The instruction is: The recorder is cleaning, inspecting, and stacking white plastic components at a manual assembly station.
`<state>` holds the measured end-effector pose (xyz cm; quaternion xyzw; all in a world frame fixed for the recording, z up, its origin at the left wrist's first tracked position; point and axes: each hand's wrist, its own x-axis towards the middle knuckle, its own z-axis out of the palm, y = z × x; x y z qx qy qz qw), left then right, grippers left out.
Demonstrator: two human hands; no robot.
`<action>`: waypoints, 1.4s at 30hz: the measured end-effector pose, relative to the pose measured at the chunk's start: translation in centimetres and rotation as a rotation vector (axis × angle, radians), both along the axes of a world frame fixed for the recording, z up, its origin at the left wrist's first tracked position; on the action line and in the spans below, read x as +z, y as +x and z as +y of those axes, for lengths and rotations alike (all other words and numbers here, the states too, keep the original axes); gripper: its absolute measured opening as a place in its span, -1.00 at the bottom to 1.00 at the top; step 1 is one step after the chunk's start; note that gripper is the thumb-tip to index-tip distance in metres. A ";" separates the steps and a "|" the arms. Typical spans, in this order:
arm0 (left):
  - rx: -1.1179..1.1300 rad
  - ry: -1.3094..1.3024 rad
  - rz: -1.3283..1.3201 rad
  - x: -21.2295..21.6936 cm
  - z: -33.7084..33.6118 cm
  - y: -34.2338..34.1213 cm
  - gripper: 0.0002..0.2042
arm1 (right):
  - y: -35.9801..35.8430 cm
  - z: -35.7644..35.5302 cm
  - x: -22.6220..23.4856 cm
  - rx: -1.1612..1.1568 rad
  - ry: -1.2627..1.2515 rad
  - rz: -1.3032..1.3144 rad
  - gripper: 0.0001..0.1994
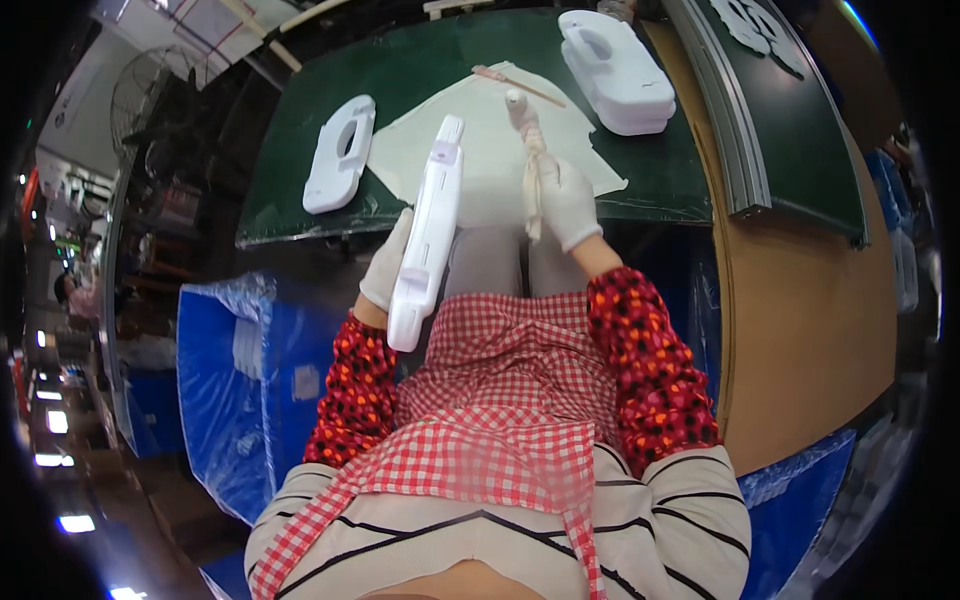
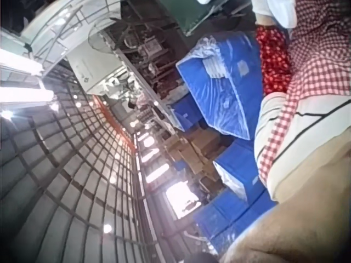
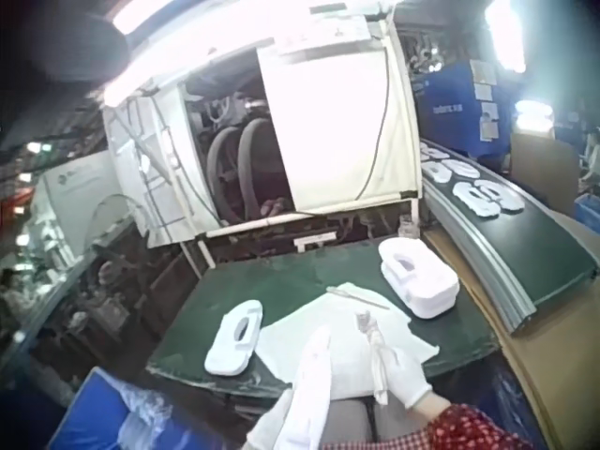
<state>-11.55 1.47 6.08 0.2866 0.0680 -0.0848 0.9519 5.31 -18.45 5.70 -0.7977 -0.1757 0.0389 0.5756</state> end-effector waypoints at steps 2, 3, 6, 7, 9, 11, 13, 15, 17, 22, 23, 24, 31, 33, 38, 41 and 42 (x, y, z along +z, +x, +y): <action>-0.002 -0.074 0.016 -0.4 -0.1 -0.1 -0.61 | 1.9 -0.1 -1.3 0.005 -0.097 -0.014 -0.60; -0.007 -0.150 0.041 -0.1 -0.3 -0.3 -0.61 | 2.7 -0.3 -1.6 0.019 -0.308 -0.116 -0.61; 0.093 0.096 0.035 2.1 -1.3 -1.5 -0.62 | 3.5 -1.2 -2.2 0.062 -0.449 -0.308 -0.59; 0.189 0.424 0.027 2.8 -1.8 -1.8 -0.62 | 3.5 -1.3 -1.8 0.066 -0.371 -0.390 -0.58; 0.188 0.195 0.155 2.5 -1.4 -1.9 -0.61 | 1.9 -0.6 1.3 0.137 -0.368 -0.210 -0.55; -0.050 0.171 0.116 1.3 -1.0 -1.5 -0.64 | 0.3 -0.4 4.5 0.313 0.058 0.669 -0.49; -0.079 0.145 0.207 2.7 -1.7 -1.2 -0.63 | 0.1 -0.5 6.4 0.414 -0.071 0.772 -0.42; -0.214 0.384 0.146 2.7 -2.0 -0.8 -0.61 | 1.6 -1.2 2.4 0.598 0.445 0.964 -0.39; -0.240 0.657 0.079 3.1 -1.7 -0.2 -0.57 | 1.2 -1.7 2.1 0.778 0.373 0.897 -0.46; -0.383 1.628 0.137 6.0 -1.5 0.0 -0.49 | -0.4 -2.2 1.5 0.681 0.320 0.887 -0.48; -0.361 1.835 0.209 6.9 -1.9 0.0 -0.48 | -0.8 -2.1 1.6 0.684 0.316 0.888 -0.48; -0.326 1.895 0.179 7.4 -2.4 -0.1 -0.50 | -1.4 -2.1 1.7 0.600 0.354 0.849 -0.48; 0.302 2.291 -0.289 7.1 -6.9 -2.2 -0.50 | -2.3 -3.1 4.3 0.460 0.472 0.656 -0.54; 0.366 2.281 -0.328 7.7 -6.9 -2.9 -0.52 | -1.8 -3.6 4.0 0.461 0.484 0.647 -0.55; 0.896 2.109 -0.273 7.9 -4.9 -4.0 -0.56 | -0.4 -5.5 2.7 0.403 0.731 0.724 -0.58; 0.894 1.814 0.006 6.9 -4.8 -5.1 -0.42 | -1.7 -5.7 1.6 0.287 0.798 0.821 -0.60; 0.892 1.488 0.005 5.9 -4.8 -4.8 -0.40 | -2.2 -5.6 1.1 0.245 0.807 0.882 -0.61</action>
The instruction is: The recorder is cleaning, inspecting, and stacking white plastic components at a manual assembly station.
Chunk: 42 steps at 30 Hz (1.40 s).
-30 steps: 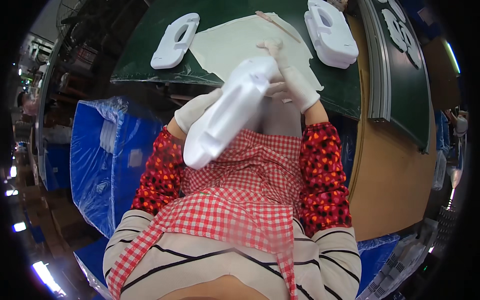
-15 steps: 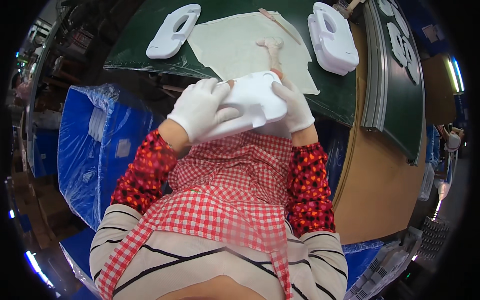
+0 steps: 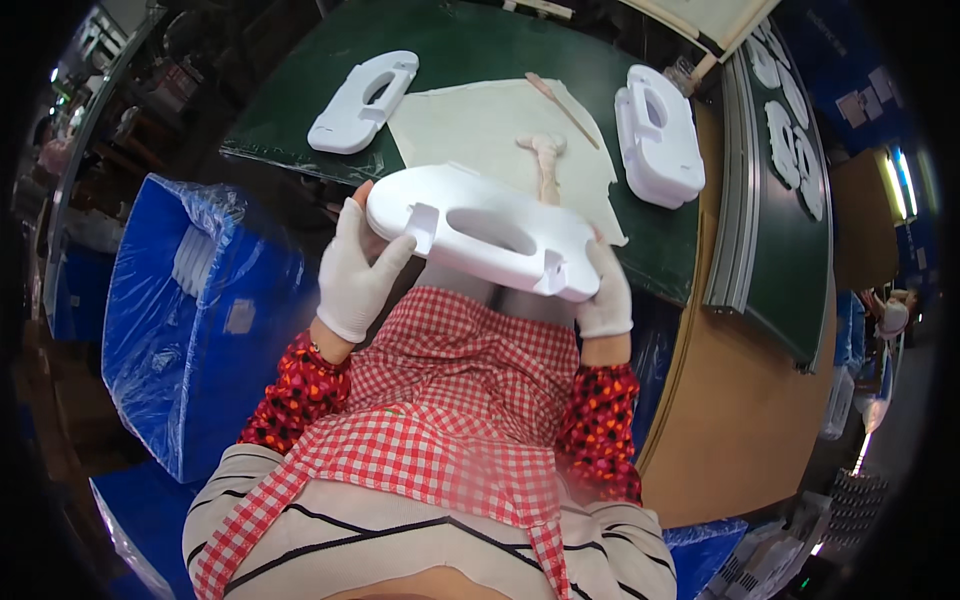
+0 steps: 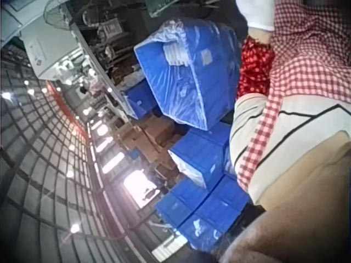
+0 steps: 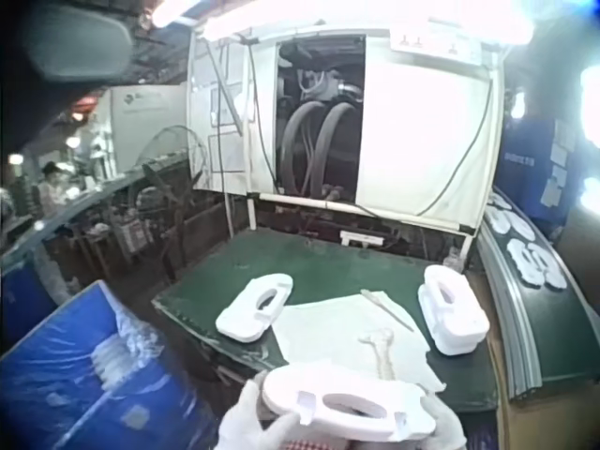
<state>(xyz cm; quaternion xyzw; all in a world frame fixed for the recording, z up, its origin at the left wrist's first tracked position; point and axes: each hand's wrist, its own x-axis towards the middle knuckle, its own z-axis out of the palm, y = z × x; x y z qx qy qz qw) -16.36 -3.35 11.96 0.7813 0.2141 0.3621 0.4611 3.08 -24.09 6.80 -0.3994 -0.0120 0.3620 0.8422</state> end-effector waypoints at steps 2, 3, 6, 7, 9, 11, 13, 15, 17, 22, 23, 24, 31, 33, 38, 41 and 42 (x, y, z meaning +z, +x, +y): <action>-0.081 -0.360 -0.203 -0.7 -0.7 1.1 -0.39 | -0.9 0.2 -1.3 -0.030 0.012 0.203 -0.64; -0.073 -0.357 -0.215 -0.5 -0.8 1.4 -0.39 | -1.3 0.3 -1.6 -0.073 -0.012 0.300 -0.68; -0.102 -0.831 -0.248 0.8 -0.7 2.0 -0.42 | -2.9 0.2 -2.1 -0.034 0.014 0.485 -0.75; -0.101 -0.829 -0.255 0.7 -0.8 2.3 -0.42 | -3.2 0.1 -3.0 -0.052 0.006 0.505 -0.77; -0.107 -0.787 -0.302 -0.3 -0.9 2.9 -0.47 | -3.9 0.1 -3.5 -0.001 0.006 0.591 -0.77; -0.052 -0.703 -0.282 -1.3 -1.1 3.3 -0.53 | -4.3 0.1 -3.5 0.011 -0.009 0.588 -0.74; 0.000 -0.565 -0.105 -1.7 -0.9 3.2 -0.54 | -4.2 0.1 -3.4 0.018 -0.002 0.585 -0.73; 0.018 -0.556 -0.104 -1.7 -0.8 3.3 -0.55 | -4.3 0.1 -3.6 0.021 0.006 0.587 -0.71; 0.033 -0.543 -0.104 -1.7 -0.8 3.6 -0.55 | -4.5 0.1 -3.4 0.040 -0.016 0.537 -0.70; 0.125 -0.477 -0.029 -3.5 0.7 4.1 -0.69 | -5.8 1.2 -3.0 -0.073 -0.024 0.328 -0.70; 0.119 -0.462 0.036 -2.9 0.6 4.0 -0.71 | -6.0 1.1 -2.7 -0.102 -0.027 0.189 -0.70; 0.118 -0.691 -0.085 -2.3 0.2 4.4 -0.71 | -5.9 0.3 -3.2 -0.060 -0.052 0.048 -0.69; 0.067 -0.811 -0.112 -3.9 1.3 3.6 -0.73 | -6.9 -0.3 -3.5 -0.049 -0.157 -0.211 -0.56; 0.048 -0.918 -0.163 -4.1 1.1 4.3 -0.73 | -7.0 -0.8 -4.4 -0.074 -0.257 -0.337 -0.51; -0.023 -0.662 0.006 -5.4 0.7 5.2 -0.60 | -7.9 -0.6 -2.2 -0.051 -0.238 -0.318 -0.42; -0.113 -0.632 -0.002 -5.3 0.1 6.1 -0.51 | -6.9 -1.4 -2.4 -0.008 -0.187 -0.295 -0.33; -0.145 -0.643 0.017 -4.7 -0.7 6.6 -0.46 | -6.4 -1.3 -2.2 -0.025 -0.185 -0.298 -0.31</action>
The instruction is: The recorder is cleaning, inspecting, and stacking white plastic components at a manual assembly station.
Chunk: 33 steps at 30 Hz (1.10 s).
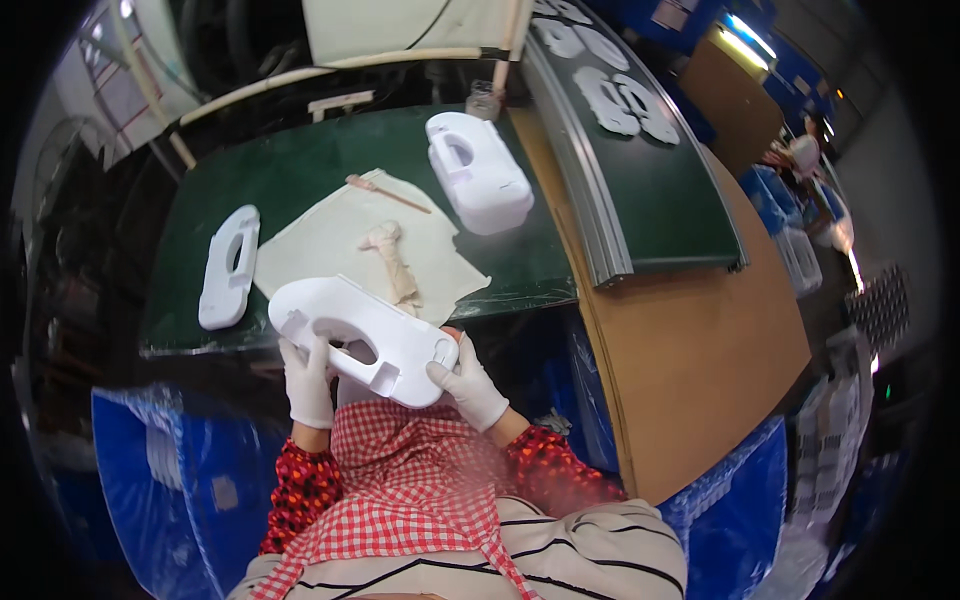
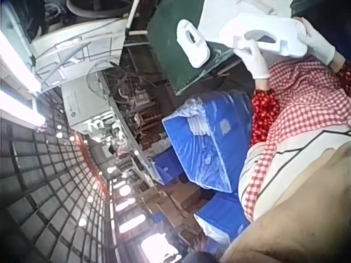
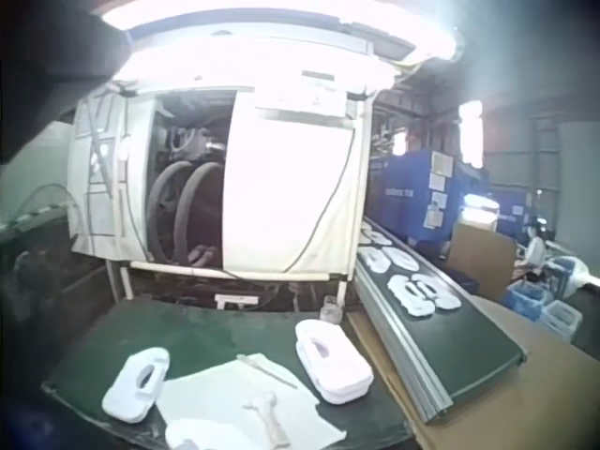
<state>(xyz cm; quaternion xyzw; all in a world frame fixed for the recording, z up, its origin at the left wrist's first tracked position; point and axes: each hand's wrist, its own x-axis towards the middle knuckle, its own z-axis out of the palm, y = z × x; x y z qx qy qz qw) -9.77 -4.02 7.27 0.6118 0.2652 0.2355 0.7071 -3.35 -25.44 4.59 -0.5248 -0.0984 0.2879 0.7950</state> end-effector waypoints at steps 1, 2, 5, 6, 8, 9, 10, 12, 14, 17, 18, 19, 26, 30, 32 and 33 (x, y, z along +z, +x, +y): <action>-0.037 -0.008 0.011 0.5 -0.5 0.5 -0.41 | 0.5 0.0 0.4 -0.018 0.006 -0.004 -0.30; -0.093 0.023 -0.060 0.6 -0.8 1.6 -0.33 | 1.1 0.1 1.0 -0.050 0.023 -0.009 -0.30; -0.205 0.138 -0.089 3.8 -3.3 5.3 -0.31 | 3.6 0.5 3.3 -0.196 0.013 -0.153 -0.30; -0.161 0.237 -0.142 4.2 -3.5 7.2 -0.38 | 4.7 0.5 4.4 -0.232 -0.010 -0.264 -0.31; -0.231 0.117 -0.239 3.8 -3.2 12.3 -0.47 | 6.7 0.0 6.6 -0.366 -0.155 -0.538 -0.37; -0.265 -0.022 -0.323 4.0 -2.9 15.0 -0.55 | 7.8 -0.3 7.4 -0.400 -0.140 -0.549 -0.37; -0.295 -0.005 -0.338 4.7 -2.8 17.4 -0.55 | 9.1 -0.7 8.1 -0.362 -0.114 -0.479 -0.38; -0.339 0.027 -0.182 6.5 -2.6 21.9 -0.64 | 11.2 -1.5 10.7 -0.319 -0.125 -0.335 -0.38; -0.354 0.121 -0.132 7.2 -3.0 26.7 -0.66 | 14.7 -2.3 10.1 -0.418 -0.157 -0.443 -0.37; -0.341 0.289 -0.010 5.1 -3.0 33.6 -0.65 | 19.9 -3.2 9.5 -0.558 -0.180 -0.582 -0.41; -0.341 0.335 0.067 2.9 -1.9 36.1 -0.62 | 21.6 -3.6 9.8 -0.540 -0.362 -0.626 -0.45; -0.353 0.386 0.160 2.9 -2.6 36.8 -0.59 | 23.2 -4.3 9.3 -0.526 -0.544 -0.646 -0.49; -0.415 -0.063 0.102 2.5 -5.0 36.5 -0.44 | 30.1 -7.1 5.3 -0.644 -0.769 -0.609 -0.51; -0.604 -0.432 0.020 2.7 -5.5 35.6 -0.49 | 33.5 -4.7 2.8 -0.311 -0.426 0.163 -0.31; -0.620 -0.507 -0.011 2.6 -5.4 35.1 -0.48 | 34.8 -3.7 1.6 -0.140 -0.313 0.079 -0.27; -0.607 -0.502 -0.018 2.7 -5.2 34.9 -0.48 | 35.4 -3.5 1.2 0.012 -0.209 -0.001 -0.22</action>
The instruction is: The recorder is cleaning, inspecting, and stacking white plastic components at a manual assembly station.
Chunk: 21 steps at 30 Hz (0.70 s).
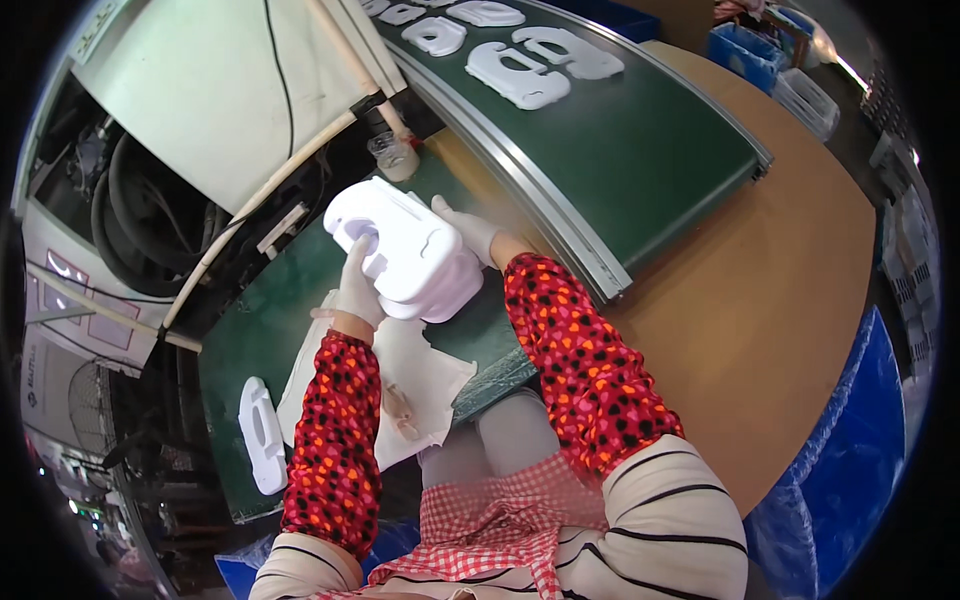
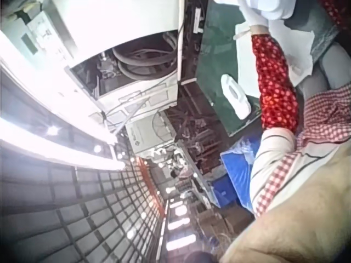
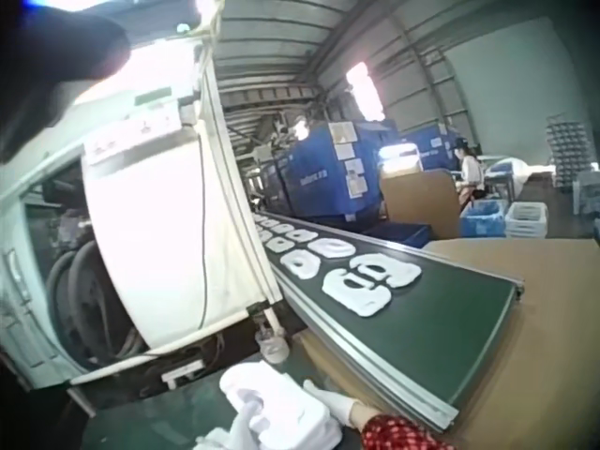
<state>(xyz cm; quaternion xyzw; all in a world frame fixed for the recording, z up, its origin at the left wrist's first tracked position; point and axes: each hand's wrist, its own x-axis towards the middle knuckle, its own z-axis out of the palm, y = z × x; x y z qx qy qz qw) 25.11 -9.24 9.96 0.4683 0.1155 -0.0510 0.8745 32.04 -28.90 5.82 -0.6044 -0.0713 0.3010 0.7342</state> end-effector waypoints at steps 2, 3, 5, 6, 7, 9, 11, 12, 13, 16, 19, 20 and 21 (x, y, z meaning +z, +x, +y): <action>-0.031 -0.080 0.033 -0.4 0.3 -0.2 -0.48 | 0.8 0.2 -1.7 0.040 -0.176 0.021 -0.15; -0.053 -0.121 0.027 -0.9 0.7 -0.3 -0.46 | 0.9 0.3 -2.6 0.062 -0.177 0.081 -0.14; -0.029 -0.117 0.027 0.1 0.6 -1.8 -0.47 | 0.1 0.2 -3.6 0.140 -0.144 0.119 -0.19; -0.026 -0.112 0.036 0.7 0.2 -2.9 -0.47 | -0.9 -0.4 -4.1 0.148 -0.074 0.153 -0.35; -0.038 -0.140 0.071 1.4 0.0 -4.1 -0.51 | -2.6 -0.6 -2.7 0.175 0.026 0.119 -0.44; -0.028 -0.102 0.046 -0.3 -0.3 -5.4 -0.49 | -5.7 -1.5 -1.2 0.173 0.193 0.016 -0.60; -0.032 -0.005 0.029 -1.4 -2.2 -7.3 -0.48 | -9.2 -3.4 -0.5 0.041 0.251 -0.036 -0.68; -0.035 -0.039 0.004 -1.4 -3.1 -8.7 -0.48 | -10.5 -4.2 -1.2 0.046 0.201 -0.167 -0.66; -0.045 -0.034 -0.023 0.0 -4.3 -10.4 -0.49 | -12.7 -5.1 -0.9 -0.045 0.155 -0.193 -0.64; -0.034 -0.132 -0.175 0.0 -6.6 -14.0 -0.37 | -18.0 -8.0 -0.7 -0.161 0.192 -0.318 -0.59; 0.032 0.046 -0.195 1.4 -8.7 -17.7 -0.12 | -23.2 -6.7 4.9 -0.219 -0.829 -1.082 -0.47; 0.057 0.003 -0.190 2.5 -8.6 -19.2 -0.12 | -24.8 -5.7 6.9 -0.214 -1.009 -1.177 -0.46; -0.050 0.189 -0.155 3.5 -8.4 -20.8 -0.09 | -25.5 -6.2 7.5 -0.174 -1.044 -1.188 -0.46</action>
